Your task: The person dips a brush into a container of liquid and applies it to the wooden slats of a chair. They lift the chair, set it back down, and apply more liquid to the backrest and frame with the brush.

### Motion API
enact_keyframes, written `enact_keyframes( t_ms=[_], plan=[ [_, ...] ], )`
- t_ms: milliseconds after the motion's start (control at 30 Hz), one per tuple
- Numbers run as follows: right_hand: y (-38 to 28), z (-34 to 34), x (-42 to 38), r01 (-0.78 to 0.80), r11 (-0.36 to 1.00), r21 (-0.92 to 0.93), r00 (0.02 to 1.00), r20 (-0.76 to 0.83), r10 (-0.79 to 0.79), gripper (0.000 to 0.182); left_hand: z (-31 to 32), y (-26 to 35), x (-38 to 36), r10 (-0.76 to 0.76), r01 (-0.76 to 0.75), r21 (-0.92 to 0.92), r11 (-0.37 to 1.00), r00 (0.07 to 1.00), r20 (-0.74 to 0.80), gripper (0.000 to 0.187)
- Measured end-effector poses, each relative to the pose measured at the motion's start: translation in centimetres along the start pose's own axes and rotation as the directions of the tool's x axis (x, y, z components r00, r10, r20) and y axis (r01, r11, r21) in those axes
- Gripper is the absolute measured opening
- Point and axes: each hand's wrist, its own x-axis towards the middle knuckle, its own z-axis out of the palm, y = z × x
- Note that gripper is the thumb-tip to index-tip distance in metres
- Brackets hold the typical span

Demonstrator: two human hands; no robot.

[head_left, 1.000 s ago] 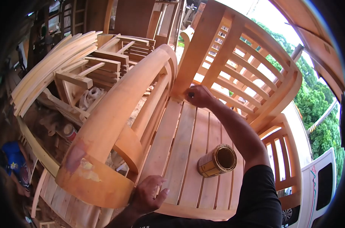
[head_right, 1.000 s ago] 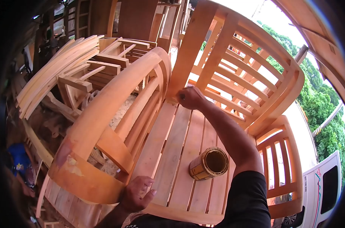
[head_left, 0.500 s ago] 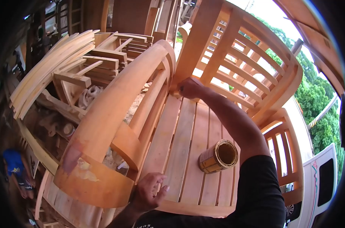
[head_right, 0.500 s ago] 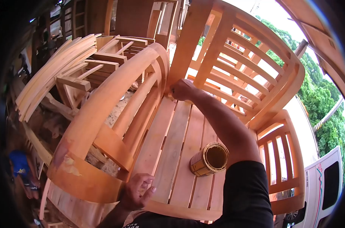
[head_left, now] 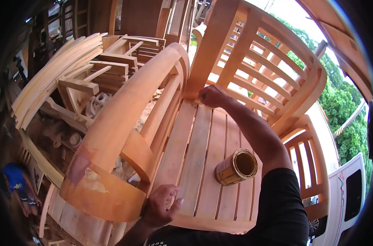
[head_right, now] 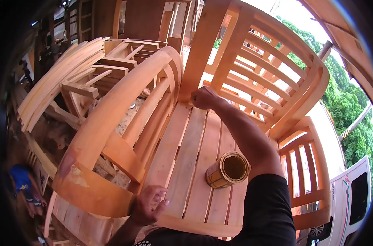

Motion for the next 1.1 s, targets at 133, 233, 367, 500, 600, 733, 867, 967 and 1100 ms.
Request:
enact_keyframes(
  t_ms=[133,233,367,500,600,733,867,967,1100],
  plan=[
    [-0.6,-1.5,-0.6,0.002,0.990,0.138,0.993,-0.113,0.014,0.016,0.0,0.5,0.3,-0.029,0.029,-0.009,1.000,1.000,0.012,0.032],
    [2.5,0.6,-1.2,0.035,0.989,0.147,0.999,-0.023,-0.032,0.015,-0.2,0.7,0.2,-0.039,0.039,0.002,0.999,0.999,0.022,0.032],
    [1.2,-0.8,-0.9,0.087,0.993,0.085,0.987,-0.145,-0.074,0.013,0.0,0.7,0.3,-0.059,0.058,0.004,0.998,0.998,0.024,0.032],
    [1.8,1.4,-2.2,0.115,0.987,0.110,0.990,-0.091,-0.106,0.012,0.1,0.3,0.0,-0.072,0.072,0.002,0.997,0.997,0.020,0.032],
    [1.0,0.1,-2.1,0.177,0.971,0.160,0.963,-0.231,-0.137,0.014,0.3,-0.2,-0.1,-0.025,0.025,0.021,0.999,1.000,0.008,0.032],
    [1.2,-0.5,-1.9,0.210,0.972,0.104,0.940,-0.296,-0.171,0.014,0.2,0.2,-0.1,-0.029,0.029,0.012,1.000,0.999,0.017,0.031],
    [1.3,-7.0,-1.1,0.232,0.971,-0.062,0.816,-0.531,-0.229,0.007,0.0,0.4,0.0,-0.055,0.055,0.017,0.998,0.998,0.026,0.031],
    [1.1,-12.5,-1.6,0.275,0.948,-0.158,0.649,-0.698,-0.304,0.009,0.2,0.4,-0.1,-0.053,0.052,0.022,0.998,0.998,0.020,0.030],
    [-1.2,-14.9,-3.7,0.255,0.942,-0.219,0.529,-0.784,-0.326,0.012,0.1,0.9,0.1,-0.055,0.054,0.035,0.998,0.998,0.023,0.029]
  ],
)
